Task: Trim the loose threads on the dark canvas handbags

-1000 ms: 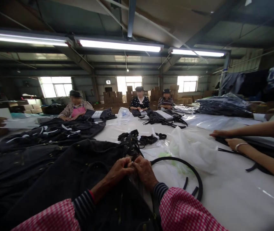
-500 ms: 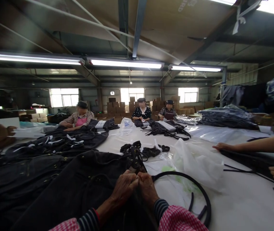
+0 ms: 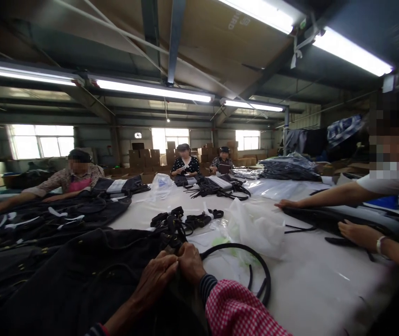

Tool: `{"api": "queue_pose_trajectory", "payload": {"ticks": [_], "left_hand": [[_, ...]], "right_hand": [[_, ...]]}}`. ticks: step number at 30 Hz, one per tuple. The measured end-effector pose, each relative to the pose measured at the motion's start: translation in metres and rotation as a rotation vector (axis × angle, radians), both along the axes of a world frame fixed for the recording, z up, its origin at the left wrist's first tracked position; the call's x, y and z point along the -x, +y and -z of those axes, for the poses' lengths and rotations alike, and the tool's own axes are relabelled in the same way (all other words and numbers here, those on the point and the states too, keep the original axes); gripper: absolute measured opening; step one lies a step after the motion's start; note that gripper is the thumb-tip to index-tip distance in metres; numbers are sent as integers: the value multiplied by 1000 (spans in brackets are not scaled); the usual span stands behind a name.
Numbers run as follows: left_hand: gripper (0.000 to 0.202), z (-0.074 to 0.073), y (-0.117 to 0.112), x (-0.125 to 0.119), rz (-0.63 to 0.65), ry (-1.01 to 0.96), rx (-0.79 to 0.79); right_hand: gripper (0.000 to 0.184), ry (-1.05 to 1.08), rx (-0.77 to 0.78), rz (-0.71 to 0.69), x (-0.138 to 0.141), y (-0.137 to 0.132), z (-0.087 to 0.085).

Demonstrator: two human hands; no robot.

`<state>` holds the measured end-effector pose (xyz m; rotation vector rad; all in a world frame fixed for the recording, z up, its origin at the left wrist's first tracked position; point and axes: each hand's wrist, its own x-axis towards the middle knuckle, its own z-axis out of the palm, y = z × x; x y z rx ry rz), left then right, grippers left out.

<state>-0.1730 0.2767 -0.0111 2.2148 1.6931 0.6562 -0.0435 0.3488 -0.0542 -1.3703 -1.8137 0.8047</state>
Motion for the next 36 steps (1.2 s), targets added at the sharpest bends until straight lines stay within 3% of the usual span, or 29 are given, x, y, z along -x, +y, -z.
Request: {"api": "queue_pose_trajectory", "payload": {"ticks": [6,12,17,22,30,36], "left_hand": [[23,1,-1,-2,-10,-7,-44],[24,9,3,-4,27,29,-111],[24,13,-2,-6,108,54,-164],[22,14,-17,-10,337,116,-135],[29,9,4,-2,17,-111,4],[29,5,17,-4,-36,-235,54]], "right_hand": [[33,-226,-8,-47,5,-2,-4],[31,-284,40,-119,3,2,-7],[29,-179,75,-110,-2,4,-9],[43,89,188,-107,-9,18,-2],[46,512,271,-136,-24,10,8],[51,750,188,-143,-23,-7,2]]}}
